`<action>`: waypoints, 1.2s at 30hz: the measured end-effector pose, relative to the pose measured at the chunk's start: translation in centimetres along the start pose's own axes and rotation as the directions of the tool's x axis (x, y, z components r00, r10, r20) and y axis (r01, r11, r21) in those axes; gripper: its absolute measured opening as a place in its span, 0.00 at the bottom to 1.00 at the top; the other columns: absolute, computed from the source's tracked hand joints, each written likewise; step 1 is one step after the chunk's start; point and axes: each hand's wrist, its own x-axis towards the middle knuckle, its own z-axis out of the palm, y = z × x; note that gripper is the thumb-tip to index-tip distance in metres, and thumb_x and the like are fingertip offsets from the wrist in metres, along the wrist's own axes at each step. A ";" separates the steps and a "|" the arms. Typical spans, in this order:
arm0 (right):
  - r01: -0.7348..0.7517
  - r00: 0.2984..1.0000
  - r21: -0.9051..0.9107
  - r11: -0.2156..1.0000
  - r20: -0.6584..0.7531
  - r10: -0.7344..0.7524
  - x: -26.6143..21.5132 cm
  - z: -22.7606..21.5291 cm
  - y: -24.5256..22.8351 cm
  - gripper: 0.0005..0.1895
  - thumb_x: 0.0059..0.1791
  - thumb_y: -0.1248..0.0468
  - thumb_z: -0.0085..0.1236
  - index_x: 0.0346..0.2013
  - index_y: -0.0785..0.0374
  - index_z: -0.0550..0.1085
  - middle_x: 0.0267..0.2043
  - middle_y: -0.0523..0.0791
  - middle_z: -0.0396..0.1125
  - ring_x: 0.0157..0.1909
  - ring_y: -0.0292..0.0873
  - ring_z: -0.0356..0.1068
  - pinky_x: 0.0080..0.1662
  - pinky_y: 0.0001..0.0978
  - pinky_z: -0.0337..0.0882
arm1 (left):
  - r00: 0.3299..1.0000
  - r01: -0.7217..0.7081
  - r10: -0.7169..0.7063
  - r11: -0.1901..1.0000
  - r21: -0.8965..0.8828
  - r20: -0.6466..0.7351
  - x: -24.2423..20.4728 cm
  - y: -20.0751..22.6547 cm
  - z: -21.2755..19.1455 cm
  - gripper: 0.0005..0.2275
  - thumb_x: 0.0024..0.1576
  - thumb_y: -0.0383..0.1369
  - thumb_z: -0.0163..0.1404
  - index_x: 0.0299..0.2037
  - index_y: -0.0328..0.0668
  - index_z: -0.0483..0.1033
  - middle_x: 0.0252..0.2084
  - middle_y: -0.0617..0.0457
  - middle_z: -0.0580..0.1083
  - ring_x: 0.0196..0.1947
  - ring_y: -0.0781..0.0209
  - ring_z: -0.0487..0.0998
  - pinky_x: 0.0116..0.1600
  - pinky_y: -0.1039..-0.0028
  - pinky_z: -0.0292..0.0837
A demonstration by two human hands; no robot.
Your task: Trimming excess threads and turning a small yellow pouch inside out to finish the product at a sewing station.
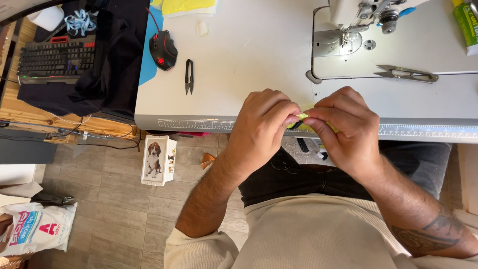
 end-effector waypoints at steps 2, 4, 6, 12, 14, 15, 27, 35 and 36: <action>-0.044 0.999 0.062 0.997 0.010 0.044 0.1 -0.1 0.4 0.04 0.52 0.74 0.66 0.33 0.74 0.79 0.33 0.53 0.71 0.37 0.56 0.68 0.42 0.46 0.70 | 1.000 0.025 -0.024 0.998 -0.060 0.019 0.0 0.1 -0.8 0.06 0.63 0.29 0.53 0.48 0.41 0.76 0.37 0.52 0.74 0.41 0.51 0.78 0.54 0.58 0.71; -0.056 0.998 0.076 0.996 0.014 0.055 0.1 -0.2 0.6 0.04 0.52 0.74 0.65 0.33 0.74 0.78 0.32 0.53 0.71 0.37 0.56 0.69 0.42 0.46 0.70 | 0.999 0.037 -0.035 0.996 -0.079 0.024 -0.4 -0.3 -1.2 0.08 0.63 0.30 0.53 0.51 0.41 0.76 0.39 0.50 0.75 0.44 0.50 0.78 0.57 0.57 0.70; -0.069 0.998 0.090 0.994 0.019 0.068 -0.1 -0.2 0.7 0.05 0.53 0.75 0.64 0.33 0.74 0.78 0.32 0.53 0.71 0.37 0.56 0.69 0.42 0.46 0.70 | 0.998 0.051 -0.048 0.994 -0.100 0.030 -0.7 -0.6 -1.4 0.10 0.63 0.31 0.54 0.53 0.40 0.76 0.42 0.49 0.76 0.48 0.49 0.79 0.59 0.56 0.70; -0.086 0.996 0.098 0.991 0.035 0.083 -0.2 0.2 0.8 0.07 0.54 0.74 0.61 0.32 0.74 0.76 0.32 0.53 0.71 0.37 0.57 0.68 0.43 0.47 0.70 | 0.998 0.039 -0.033 0.991 -0.125 0.047 0.4 -0.1 -2.0 0.04 0.63 0.27 0.51 0.46 0.41 0.78 0.35 0.51 0.74 0.39 0.51 0.77 0.55 0.56 0.71; -0.091 0.995 0.088 0.992 0.057 0.086 -0.1 0.1 0.7 0.08 0.54 0.73 0.60 0.31 0.74 0.76 0.31 0.53 0.71 0.36 0.56 0.67 0.43 0.47 0.69 | 0.999 0.013 -0.011 0.999 -0.039 0.047 0.1 -0.5 -1.4 0.02 0.64 0.28 0.50 0.41 0.43 0.76 0.33 0.55 0.71 0.37 0.54 0.75 0.53 0.60 0.71; -0.093 0.994 0.088 0.992 0.059 0.088 -0.1 0.1 0.8 0.08 0.54 0.73 0.60 0.31 0.74 0.76 0.31 0.53 0.71 0.36 0.56 0.67 0.43 0.47 0.69 | 0.999 0.015 -0.013 0.999 -0.040 0.047 0.1 -0.5 -1.3 0.02 0.64 0.28 0.50 0.41 0.43 0.76 0.33 0.55 0.71 0.37 0.54 0.75 0.53 0.60 0.71; -0.074 0.996 0.113 0.991 0.064 0.068 -0.5 -0.3 1.3 0.04 0.53 0.72 0.61 0.36 0.73 0.78 0.33 0.52 0.71 0.36 0.56 0.67 0.43 0.47 0.69 | 0.999 0.021 -0.021 1.000 -0.015 0.042 0.4 0.0 -0.8 0.04 0.63 0.24 0.48 0.36 0.43 0.70 0.30 0.55 0.66 0.32 0.53 0.72 0.43 0.61 0.71; 0.050 0.998 -0.052 0.997 -0.038 -0.052 -0.7 -0.6 0.5 0.07 0.51 0.70 0.68 0.41 0.73 0.81 0.37 0.52 0.68 0.39 0.54 0.66 0.46 0.49 0.71 | 0.999 0.002 0.000 0.999 -0.041 0.044 1.2 0.6 -0.5 0.05 0.63 0.23 0.48 0.35 0.42 0.69 0.29 0.54 0.65 0.30 0.51 0.71 0.39 0.61 0.70; 0.052 0.998 -0.054 0.997 -0.039 -0.054 -0.7 -0.6 0.6 0.07 0.51 0.70 0.68 0.41 0.73 0.81 0.37 0.52 0.68 0.39 0.54 0.66 0.46 0.49 0.71 | 0.999 -0.001 0.003 0.999 -0.042 0.043 1.2 0.5 -0.3 0.05 0.63 0.23 0.48 0.35 0.42 0.69 0.29 0.54 0.65 0.30 0.51 0.71 0.39 0.61 0.70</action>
